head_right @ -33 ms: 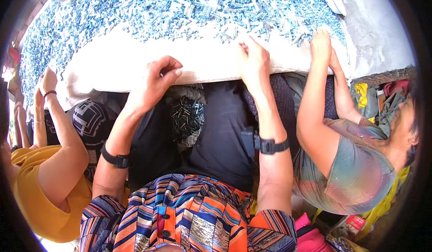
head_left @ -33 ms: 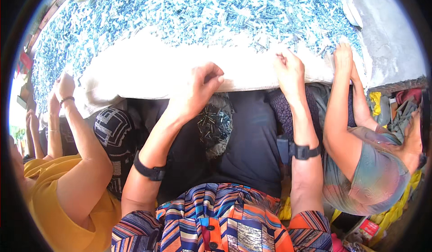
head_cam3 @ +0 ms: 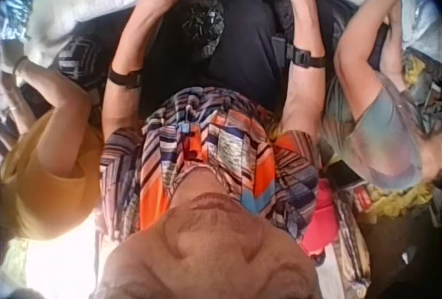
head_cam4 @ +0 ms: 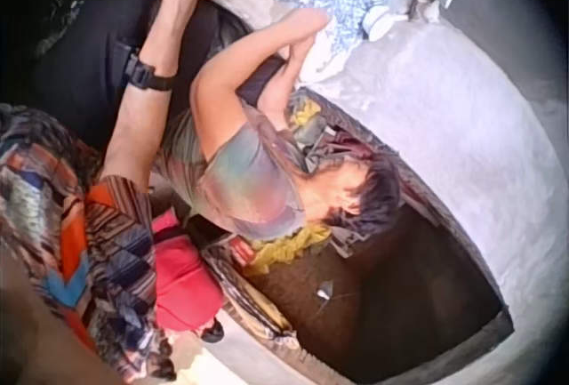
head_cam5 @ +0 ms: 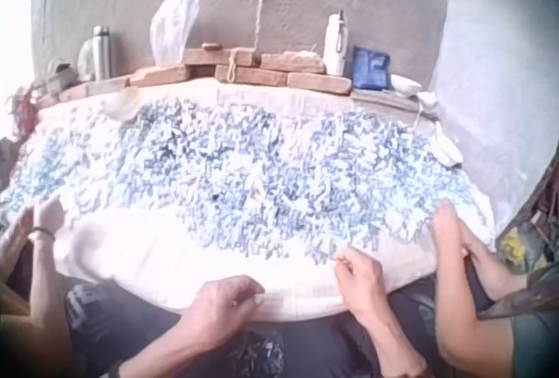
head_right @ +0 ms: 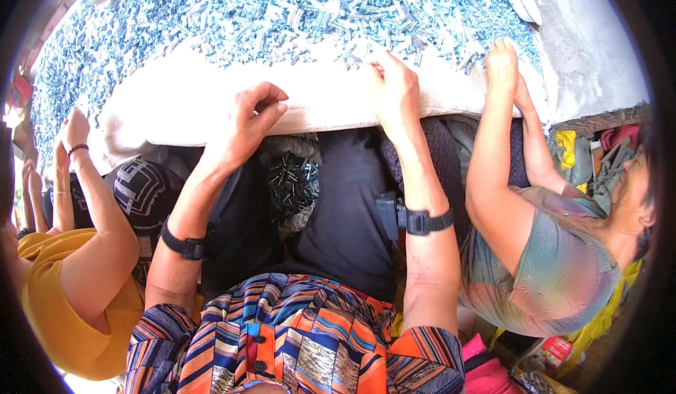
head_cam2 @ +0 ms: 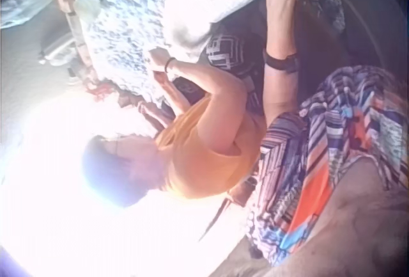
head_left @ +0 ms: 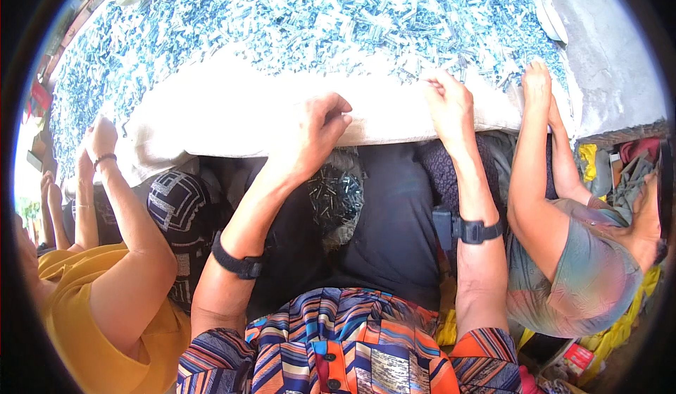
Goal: Assembling or sorting small blue plastic and metal components by hand at a table with other workers.
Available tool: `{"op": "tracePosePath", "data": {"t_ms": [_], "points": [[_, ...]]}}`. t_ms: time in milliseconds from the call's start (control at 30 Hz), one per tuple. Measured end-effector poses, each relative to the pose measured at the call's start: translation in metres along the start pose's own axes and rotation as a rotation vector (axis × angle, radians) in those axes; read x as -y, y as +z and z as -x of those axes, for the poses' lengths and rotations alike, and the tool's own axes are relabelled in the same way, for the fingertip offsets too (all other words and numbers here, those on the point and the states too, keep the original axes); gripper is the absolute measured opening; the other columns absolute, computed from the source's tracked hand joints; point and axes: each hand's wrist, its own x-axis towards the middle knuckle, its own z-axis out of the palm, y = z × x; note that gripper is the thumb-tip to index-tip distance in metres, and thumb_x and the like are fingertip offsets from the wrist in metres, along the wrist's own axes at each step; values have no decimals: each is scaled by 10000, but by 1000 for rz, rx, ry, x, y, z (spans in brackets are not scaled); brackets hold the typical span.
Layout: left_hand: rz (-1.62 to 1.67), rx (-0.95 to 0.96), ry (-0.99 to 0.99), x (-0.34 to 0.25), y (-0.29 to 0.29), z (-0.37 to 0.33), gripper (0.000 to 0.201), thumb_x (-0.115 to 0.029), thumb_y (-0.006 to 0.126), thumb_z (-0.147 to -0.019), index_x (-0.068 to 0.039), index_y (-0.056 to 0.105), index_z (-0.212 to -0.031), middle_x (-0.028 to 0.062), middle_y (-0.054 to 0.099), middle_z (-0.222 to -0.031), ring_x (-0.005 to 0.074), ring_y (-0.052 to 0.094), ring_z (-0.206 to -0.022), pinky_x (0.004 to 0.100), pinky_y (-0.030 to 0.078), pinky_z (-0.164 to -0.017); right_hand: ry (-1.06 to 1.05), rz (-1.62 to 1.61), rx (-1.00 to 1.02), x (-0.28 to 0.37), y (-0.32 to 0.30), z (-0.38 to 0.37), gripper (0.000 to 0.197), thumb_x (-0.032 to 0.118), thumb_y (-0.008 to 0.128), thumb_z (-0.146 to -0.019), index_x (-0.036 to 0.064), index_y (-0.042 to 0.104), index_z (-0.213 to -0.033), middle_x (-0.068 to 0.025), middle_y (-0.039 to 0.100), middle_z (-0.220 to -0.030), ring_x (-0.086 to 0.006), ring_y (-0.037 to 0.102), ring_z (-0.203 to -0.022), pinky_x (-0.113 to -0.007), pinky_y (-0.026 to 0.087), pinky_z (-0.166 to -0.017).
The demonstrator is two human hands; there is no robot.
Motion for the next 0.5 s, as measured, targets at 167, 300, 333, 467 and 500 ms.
{"op": "tracePosePath", "data": {"t_ms": [167, 300, 333, 467, 500], "points": [[-292, -151, 120, -6, 21, -39, 155, -98, 583, -803, -44, 628, -942, 122, 626, -801, 265, 628, -731, 347, 489, -680, -211, 430, -7, -23, 16, -30, 199, 51, 574, -767, 41, 637, -955, -179, 608, -889, -338, 598, -834, -397, 467, -735], [-403, -177, 150, 11, 39, -64, 181, -98, 572, -790, -76, 627, -961, 112, 589, -827, 300, 613, -760, 398, 485, -685, -83, 333, 48, -25, 18, -32, 166, 76, 585, -773, 32, 621, -930, -164, 616, -928, -347, 591, -888, -425, 464, -755], [-404, -175, 155, 10, 43, -69, 181, -98, 572, -790, -76, 627, -961, 112, 589, -827, 300, 613, -760, 398, 485, -685, -89, 260, -2, -30, 19, -31, 153, 64, 588, -769, 28, 613, -916, -162, 617, -902, -334, 600, -847, -413, 468, -737], [-498, -125, 109, 7, 57, -86, 163, -151, 602, -786, -95, 622, -938, 103, 583, -869, 315, 607, -803, 418, 487, -691, 95, -105, -94, -24, 16, -21, 100, 29, 592, -774, 6, 584, -871, -129, 615, -792, -229, 612, -692, -338, 473, -654], [-534, -119, 114, 6, 59, -90, 151, -167, 609, -789, -91, 616, -919, 102, 579, -870, 314, 607, -813, 422, 486, -691, 98, -107, -97, -24, 14, -19, 100, 29, 592, -774, 6, 584, -871, -129, 615, -792, -229, 612, -692, -338, 473, -654]]}}
